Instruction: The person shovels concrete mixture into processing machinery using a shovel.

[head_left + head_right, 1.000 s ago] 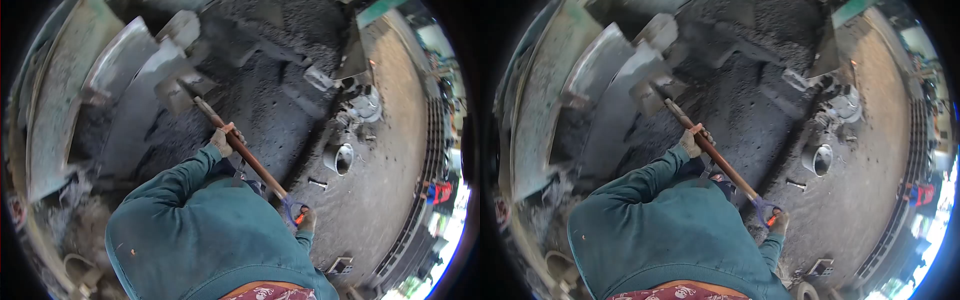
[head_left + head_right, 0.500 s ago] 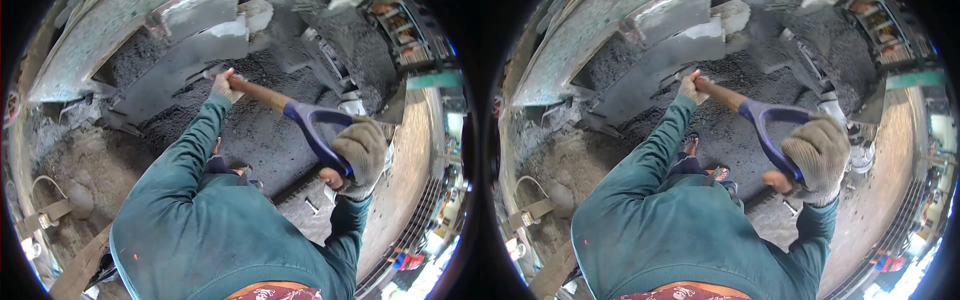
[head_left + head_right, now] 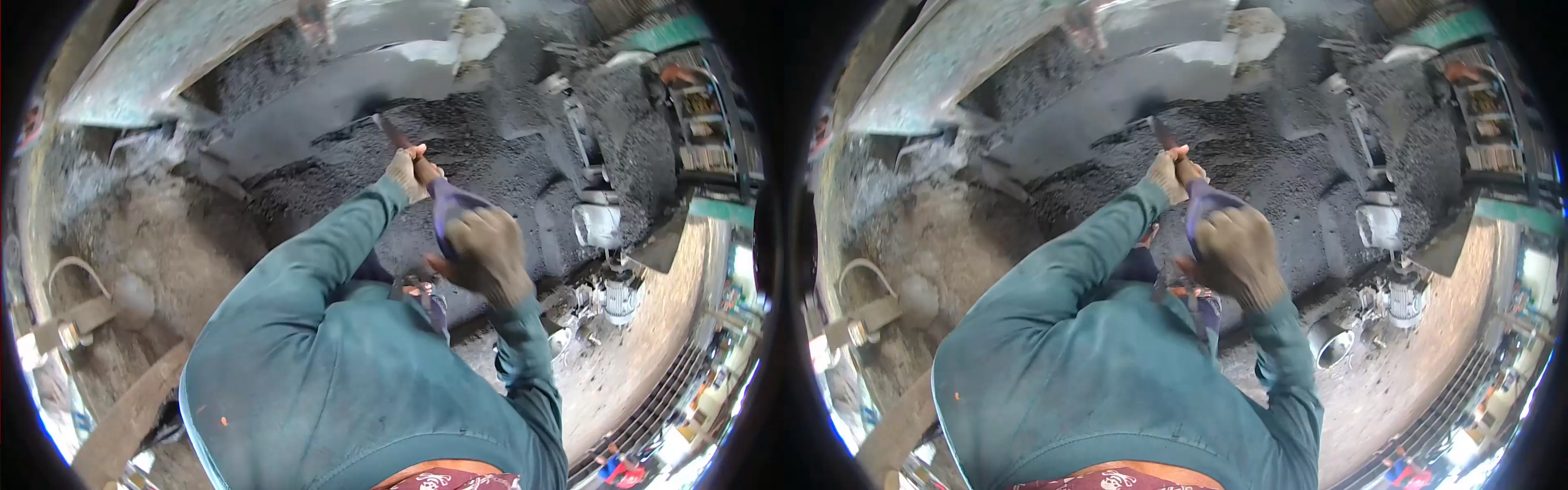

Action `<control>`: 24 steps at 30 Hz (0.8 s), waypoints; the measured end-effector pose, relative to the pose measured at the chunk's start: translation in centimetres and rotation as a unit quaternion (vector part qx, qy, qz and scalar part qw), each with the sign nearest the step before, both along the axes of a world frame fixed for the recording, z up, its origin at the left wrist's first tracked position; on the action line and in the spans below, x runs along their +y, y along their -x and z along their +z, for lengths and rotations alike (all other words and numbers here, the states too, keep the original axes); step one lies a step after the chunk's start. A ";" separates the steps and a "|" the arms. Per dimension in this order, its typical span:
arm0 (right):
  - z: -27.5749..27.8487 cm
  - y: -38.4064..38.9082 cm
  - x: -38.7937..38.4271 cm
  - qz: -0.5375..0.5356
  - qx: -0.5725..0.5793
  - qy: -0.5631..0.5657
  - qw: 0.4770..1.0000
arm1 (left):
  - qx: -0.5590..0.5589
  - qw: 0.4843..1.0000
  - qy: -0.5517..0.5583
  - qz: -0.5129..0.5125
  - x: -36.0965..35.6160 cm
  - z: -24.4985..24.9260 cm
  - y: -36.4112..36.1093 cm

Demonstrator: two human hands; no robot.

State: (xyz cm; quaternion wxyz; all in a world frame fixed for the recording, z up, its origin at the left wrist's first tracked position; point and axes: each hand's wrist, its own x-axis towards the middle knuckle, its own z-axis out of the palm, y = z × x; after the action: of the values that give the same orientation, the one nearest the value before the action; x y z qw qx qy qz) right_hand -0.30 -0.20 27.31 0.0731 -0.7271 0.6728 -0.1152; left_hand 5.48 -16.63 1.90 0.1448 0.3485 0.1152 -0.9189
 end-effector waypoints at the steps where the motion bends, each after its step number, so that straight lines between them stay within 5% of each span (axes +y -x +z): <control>1: 2.8 1.4 2.8 -0.029 -0.005 -0.017 0.999 | -0.007 1.000 0.004 0.003 0.7 2.3 1.1; 3: 5.0 4.4 10.2 -0.141 -0.124 0.097 0.977 | -0.032 0.999 0.008 0.006 2.8 6.0 3.2; 4: 4.5 5.2 15.2 -0.281 -0.225 0.107 0.927 | -0.037 0.999 0.029 0.000 3.8 6.0 4.5; 7: -2.1 5.8 27.1 -0.583 -0.393 0.117 0.701 | -0.019 0.998 0.057 -0.028 6.3 0.7 7.2; 9: -13.6 4.2 35.3 -0.617 -0.538 0.219 0.531 | -0.065 0.993 0.089 -0.036 10.2 -1.4 8.0; 11: -23.3 -1.0 40.1 -0.739 -0.515 0.206 0.383 | -0.159 0.984 0.048 -0.070 15.3 -4.3 8.3; 13: -27.0 -6.5 42.8 -0.830 -0.478 0.184 0.222 | -0.114 0.981 0.058 -0.146 21.3 -13.6 6.6; 15: -31.2 -12.0 50.6 -0.930 -0.340 0.033 0.138 | -0.192 0.958 -0.070 -0.202 28.5 -18.7 6.6; 16: -30.7 -14.9 54.6 -0.935 -0.325 0.042 0.137 | -0.210 0.926 -0.020 -0.313 33.0 -19.2 6.8; 18: -25.0 -16.6 60.5 -0.937 -0.210 -0.096 0.261 | -0.243 0.894 -0.062 -0.371 40.3 -16.1 8.2; 19: -21.7 -15.3 62.5 -0.935 -0.184 -0.081 0.291 | -0.169 0.885 -0.207 -0.381 44.1 -17.7 8.3; 21: -14.9 -12.4 65.8 -0.926 -0.128 -0.056 0.350 | -0.171 0.865 -0.249 -0.401 48.7 -15.2 11.2; 24: -12.6 0.6 60.1 -0.926 -0.212 -0.035 0.311 | -0.144 0.888 -0.286 -0.331 50.4 -17.4 15.6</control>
State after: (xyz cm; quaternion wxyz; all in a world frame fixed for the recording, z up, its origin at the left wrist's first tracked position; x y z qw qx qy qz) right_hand -0.90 59.92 14.66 0.0844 0.4241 0.8707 -0.2342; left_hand -10.13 33.76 -15.53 -0.2588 0.5209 0.2293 -0.7805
